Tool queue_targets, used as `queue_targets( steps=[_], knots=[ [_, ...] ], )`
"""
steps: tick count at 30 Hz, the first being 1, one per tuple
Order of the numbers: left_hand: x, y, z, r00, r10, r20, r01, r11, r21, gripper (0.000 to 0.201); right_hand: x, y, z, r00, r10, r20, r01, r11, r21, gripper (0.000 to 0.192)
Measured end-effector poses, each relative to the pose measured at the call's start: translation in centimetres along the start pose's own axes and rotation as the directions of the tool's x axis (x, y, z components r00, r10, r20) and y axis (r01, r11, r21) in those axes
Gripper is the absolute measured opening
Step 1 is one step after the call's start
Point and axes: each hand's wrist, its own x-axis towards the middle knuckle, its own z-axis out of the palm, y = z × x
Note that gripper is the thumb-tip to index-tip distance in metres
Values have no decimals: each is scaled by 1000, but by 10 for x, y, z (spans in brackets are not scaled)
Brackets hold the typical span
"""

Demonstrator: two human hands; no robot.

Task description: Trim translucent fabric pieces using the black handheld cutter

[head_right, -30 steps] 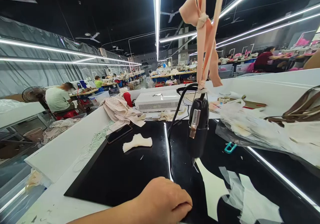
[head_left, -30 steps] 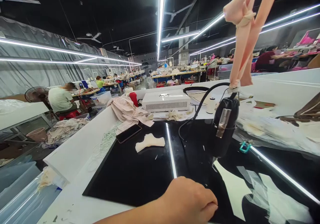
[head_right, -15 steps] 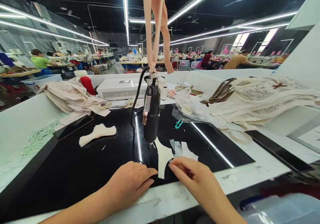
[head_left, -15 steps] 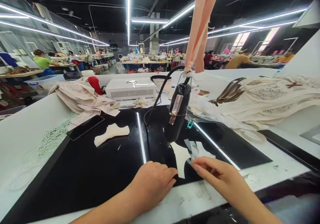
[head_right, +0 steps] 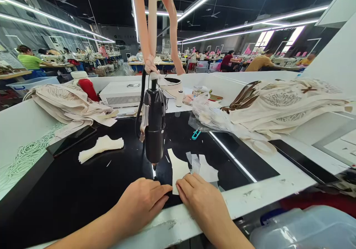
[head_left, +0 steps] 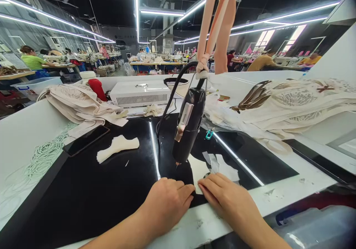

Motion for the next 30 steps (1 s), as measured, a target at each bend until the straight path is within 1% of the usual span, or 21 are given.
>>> queue_targets(
  steps=[5, 11, 16, 22, 26, 30],
  knots=[
    [1, 2, -2, 1000, -24, -5, 24, 1000, -17, 12, 1, 2, -2, 996, 57, 62, -61, 995, 74, 50],
    [0, 2, 2, 1000, -29, -6, 29, 999, 40, 14, 3, 1, -3, 979, 121, 165, -149, 974, 169, 35],
    [0, 2, 4, 1000, -12, 7, 12, 996, 87, 10, 5, -1, -4, 957, 168, 236, -219, 953, 211, 30],
    [0, 2, 6, 999, 28, 44, -35, 985, 168, 12, 10, 1, -8, 932, 236, 276, -305, 920, 244, 28],
    [-1, 2, 8, 999, 23, 47, -31, 987, 161, 12, 16, 7, -13, 914, 281, 293, -361, 893, 269, 26],
    [-1, 2, 7, 998, 24, 64, -34, 987, 159, 11, 24, 13, -17, 895, 313, 318, -406, 867, 290, 29]
  ],
)
